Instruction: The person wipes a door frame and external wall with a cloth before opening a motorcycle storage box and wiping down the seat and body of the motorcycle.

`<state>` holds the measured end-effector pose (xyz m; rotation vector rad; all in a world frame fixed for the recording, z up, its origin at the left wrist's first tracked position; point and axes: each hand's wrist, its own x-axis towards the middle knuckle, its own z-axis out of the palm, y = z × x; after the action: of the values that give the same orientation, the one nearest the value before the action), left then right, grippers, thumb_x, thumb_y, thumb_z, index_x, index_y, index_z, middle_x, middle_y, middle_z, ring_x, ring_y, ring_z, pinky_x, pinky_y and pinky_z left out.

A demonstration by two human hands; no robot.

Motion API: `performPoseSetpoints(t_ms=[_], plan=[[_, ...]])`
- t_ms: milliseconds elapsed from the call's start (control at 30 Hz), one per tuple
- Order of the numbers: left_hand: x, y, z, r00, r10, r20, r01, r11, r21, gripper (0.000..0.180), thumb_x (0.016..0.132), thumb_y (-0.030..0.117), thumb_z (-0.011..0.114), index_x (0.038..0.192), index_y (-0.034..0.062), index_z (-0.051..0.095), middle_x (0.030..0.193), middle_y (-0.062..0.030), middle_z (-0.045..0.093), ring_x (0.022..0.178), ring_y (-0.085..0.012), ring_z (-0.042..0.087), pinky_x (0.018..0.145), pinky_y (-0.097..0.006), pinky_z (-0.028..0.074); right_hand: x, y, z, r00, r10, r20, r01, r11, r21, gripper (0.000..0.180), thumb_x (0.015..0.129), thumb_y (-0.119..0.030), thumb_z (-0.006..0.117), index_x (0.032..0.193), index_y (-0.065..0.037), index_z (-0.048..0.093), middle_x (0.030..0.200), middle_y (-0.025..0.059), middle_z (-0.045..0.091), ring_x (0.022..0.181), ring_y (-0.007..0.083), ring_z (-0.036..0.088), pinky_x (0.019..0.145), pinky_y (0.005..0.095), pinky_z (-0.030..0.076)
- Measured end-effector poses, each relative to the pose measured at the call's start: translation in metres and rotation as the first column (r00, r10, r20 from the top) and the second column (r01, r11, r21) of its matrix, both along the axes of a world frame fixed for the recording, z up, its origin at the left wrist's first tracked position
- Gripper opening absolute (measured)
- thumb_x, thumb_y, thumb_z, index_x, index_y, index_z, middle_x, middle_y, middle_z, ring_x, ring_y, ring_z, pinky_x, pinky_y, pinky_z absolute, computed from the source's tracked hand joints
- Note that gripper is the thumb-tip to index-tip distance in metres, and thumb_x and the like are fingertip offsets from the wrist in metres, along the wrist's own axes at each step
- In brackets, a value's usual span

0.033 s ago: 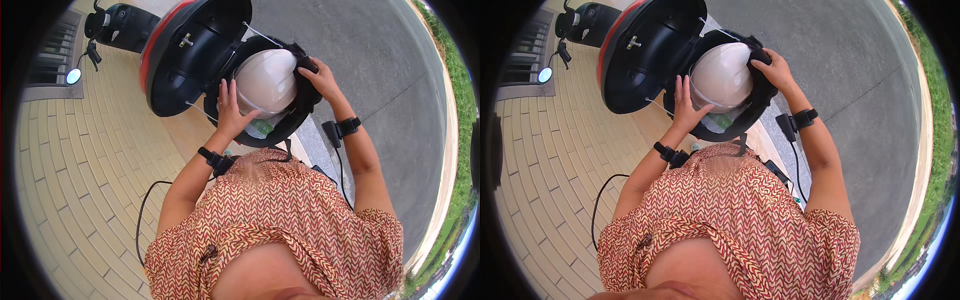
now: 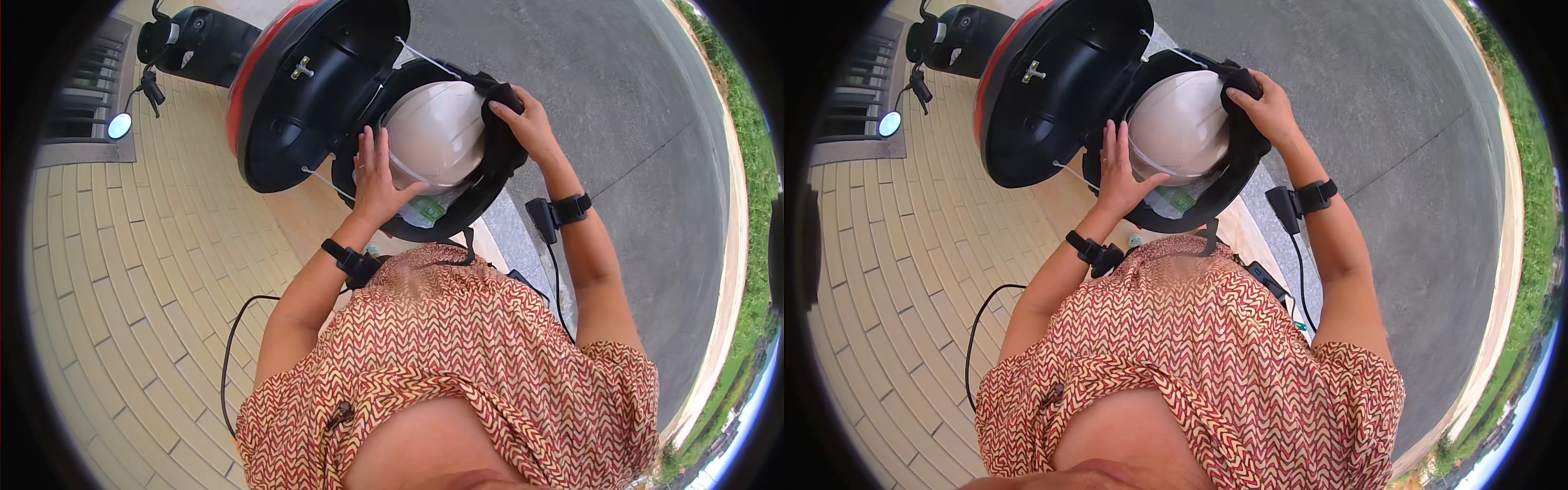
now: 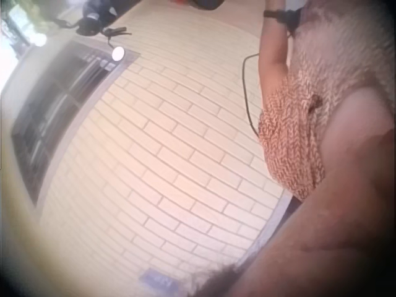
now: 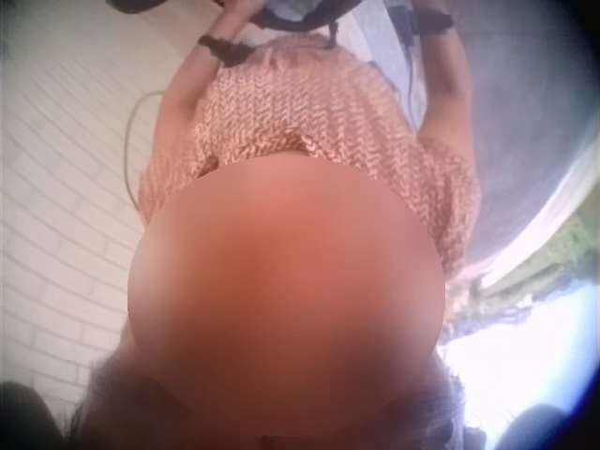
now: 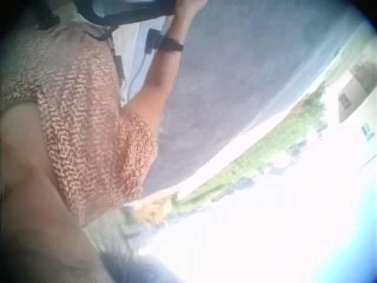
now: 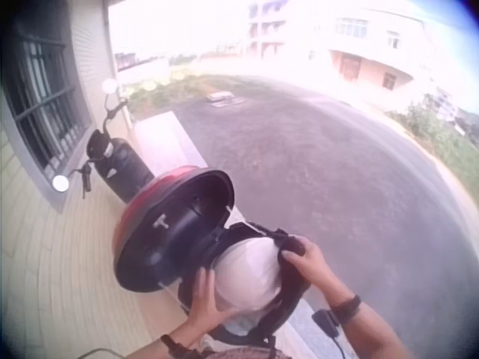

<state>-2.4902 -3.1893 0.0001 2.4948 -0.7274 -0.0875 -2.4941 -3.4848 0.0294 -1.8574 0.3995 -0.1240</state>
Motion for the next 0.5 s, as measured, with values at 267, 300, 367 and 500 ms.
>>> performPoseSetpoints(t_ms=[267,300,367,500], plan=[[0.013,-0.02,-0.028,0.993,-0.094,0.075,0.093,0.996,0.012,0.108,0.065,0.053,0.074,0.143,0.0003,0.02,0.147,-0.0221,0.023,0.139,-0.0396,0.015,0.107,-0.056,0.022,0.013,0.067,-0.001,0.891,0.452,0.032,-0.268,0.582,-0.768,0.062,0.075,-0.046,0.066,0.128,-0.016,0.053,0.134,0.0162,0.046,0.126,0.0349,0.041,0.103,0.0481,0.032],[0.011,-0.018,-0.031,0.991,-0.108,0.076,0.108,0.994,0.006,0.108,0.065,0.053,0.074,0.143,0.0003,0.02,0.147,-0.0221,0.023,0.139,-0.0396,0.015,0.107,-0.056,0.022,0.009,0.074,-0.01,0.876,0.482,-0.01,-0.276,0.485,-0.83,0.064,0.074,-0.045,0.067,0.13,-0.016,0.05,0.137,0.0146,0.043,0.129,0.035,0.036,0.106,0.051,0.026],[0.005,-0.012,-0.035,0.994,-0.104,0.038,0.103,0.994,0.033,0.107,0.066,0.052,0.074,0.142,-0.0012,0.02,0.147,-0.0216,0.023,0.139,-0.0392,0.016,0.108,-0.053,0.02,0.013,0.073,-0.018,0.873,0.487,-0.013,-0.327,0.568,-0.755,0.063,0.074,-0.046,0.067,0.127,-0.016,0.052,0.14,0.0151,0.04,0.13,0.0351,0.036,0.105,0.0513,0.027],[0.007,-0.014,-0.036,0.992,-0.11,0.053,0.111,0.994,0.0,0.109,0.066,0.052,0.075,0.143,-0.0014,0.018,0.148,-0.0207,0.023,0.139,-0.0385,0.015,0.108,-0.052,0.021,0.037,0.034,-0.028,0.967,0.149,0.208,0.09,0.563,-0.822,0.047,0.076,-0.041,0.066,0.111,-0.009,0.063,0.134,0.017,0.045,0.124,0.0368,0.041,0.099,0.0459,0.036]])
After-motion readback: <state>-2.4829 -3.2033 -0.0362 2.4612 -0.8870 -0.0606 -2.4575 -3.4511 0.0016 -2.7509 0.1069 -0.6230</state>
